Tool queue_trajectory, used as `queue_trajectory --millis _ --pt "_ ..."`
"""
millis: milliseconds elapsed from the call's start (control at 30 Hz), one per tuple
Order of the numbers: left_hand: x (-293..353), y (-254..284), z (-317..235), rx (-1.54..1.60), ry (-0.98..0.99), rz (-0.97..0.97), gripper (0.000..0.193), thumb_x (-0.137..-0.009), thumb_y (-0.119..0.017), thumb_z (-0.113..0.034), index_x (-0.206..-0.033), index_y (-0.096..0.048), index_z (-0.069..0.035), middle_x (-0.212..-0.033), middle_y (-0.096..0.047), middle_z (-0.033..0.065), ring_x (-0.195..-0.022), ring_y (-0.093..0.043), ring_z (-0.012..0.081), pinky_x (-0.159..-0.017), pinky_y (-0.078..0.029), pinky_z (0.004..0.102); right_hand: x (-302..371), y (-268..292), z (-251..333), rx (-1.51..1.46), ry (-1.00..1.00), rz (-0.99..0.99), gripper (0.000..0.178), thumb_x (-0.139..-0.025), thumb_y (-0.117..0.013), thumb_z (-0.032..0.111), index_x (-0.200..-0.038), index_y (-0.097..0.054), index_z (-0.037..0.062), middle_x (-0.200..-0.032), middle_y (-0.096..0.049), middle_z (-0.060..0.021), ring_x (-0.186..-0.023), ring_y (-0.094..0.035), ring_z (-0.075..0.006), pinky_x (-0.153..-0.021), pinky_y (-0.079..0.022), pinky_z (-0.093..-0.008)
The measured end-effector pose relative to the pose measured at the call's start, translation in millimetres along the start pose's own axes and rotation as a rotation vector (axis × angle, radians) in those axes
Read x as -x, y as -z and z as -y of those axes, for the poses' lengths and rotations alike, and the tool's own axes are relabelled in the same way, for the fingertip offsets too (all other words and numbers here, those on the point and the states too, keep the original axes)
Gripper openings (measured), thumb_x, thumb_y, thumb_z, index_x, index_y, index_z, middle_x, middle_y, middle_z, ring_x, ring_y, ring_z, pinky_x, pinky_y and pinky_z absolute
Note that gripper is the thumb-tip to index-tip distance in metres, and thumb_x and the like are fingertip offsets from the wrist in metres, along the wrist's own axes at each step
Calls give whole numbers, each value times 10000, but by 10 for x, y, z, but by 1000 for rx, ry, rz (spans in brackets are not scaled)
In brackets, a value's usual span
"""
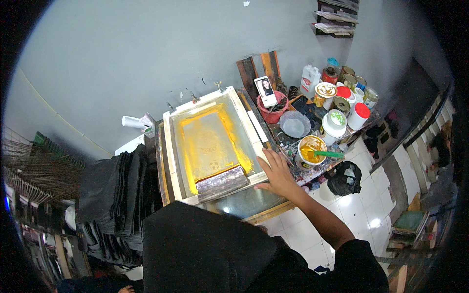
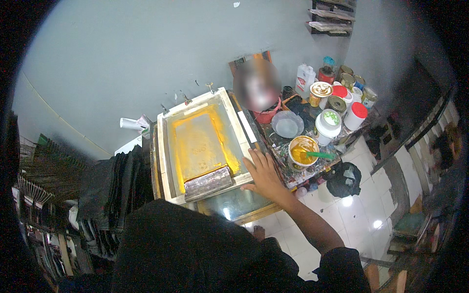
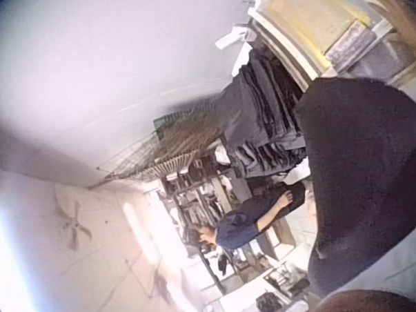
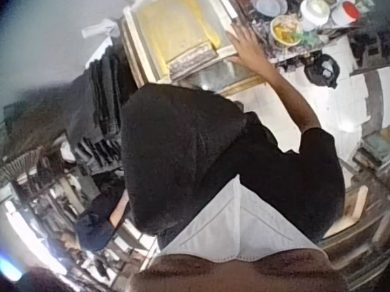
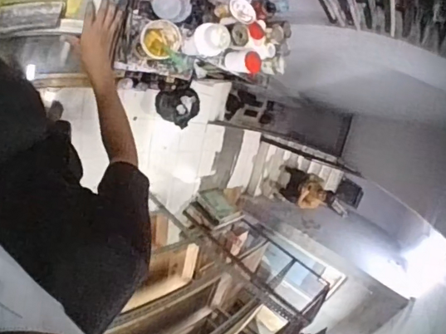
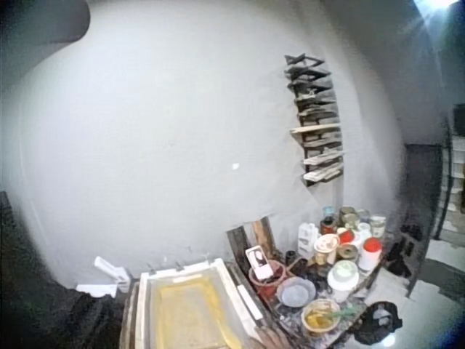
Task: The person performs screen printing on black tote bags by placing a bag on the printing base, lowering the screen frame, and using a squeegee to spread yellow ink. They then lift the frame and set the printed bag aside before repeating the process.
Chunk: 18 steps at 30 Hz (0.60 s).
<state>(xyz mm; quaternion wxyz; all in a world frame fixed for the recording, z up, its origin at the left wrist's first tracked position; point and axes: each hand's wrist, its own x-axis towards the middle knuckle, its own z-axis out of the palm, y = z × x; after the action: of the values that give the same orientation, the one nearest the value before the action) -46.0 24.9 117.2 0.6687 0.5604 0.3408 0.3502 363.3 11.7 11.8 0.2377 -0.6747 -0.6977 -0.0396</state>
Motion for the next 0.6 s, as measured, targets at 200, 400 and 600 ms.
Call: queue_trajectory --millis 200,400,600 --pt "6 -15 41 37 4 -49 514 -868 -645 -271 -1207 -618 114 -1120 -693 251 -981 -696 378 -922 -538 448 -54 -65 -139 140 328 -93 632 -834 -747 510 -1272 -634 70 -1490 -501 -162 -1451 -388 -321 -1203 -251 -592" --pt "5 -26 11 70 -18 -58 526 -849 -650 -256 -1227 -607 107 -1142 -689 238 -1003 -692 367 -933 -535 444 -341 501 -21 92 351 -136 557 -867 -737 467 -1245 -640 69 -1494 -501 -168 -1428 -425 -314 -1169 -312 -576" --pt "-172 -166 -146 111 -101 3 542 -829 -656 -241 -1248 -596 99 -1163 -685 225 -1025 -688 356 -945 -533 441 -1064 1191 25 34 428 -399 606 -854 -773 429 -1300 -616 48 -1480 -533 -171 -1323 -539 -337 -1109 -364 -548"
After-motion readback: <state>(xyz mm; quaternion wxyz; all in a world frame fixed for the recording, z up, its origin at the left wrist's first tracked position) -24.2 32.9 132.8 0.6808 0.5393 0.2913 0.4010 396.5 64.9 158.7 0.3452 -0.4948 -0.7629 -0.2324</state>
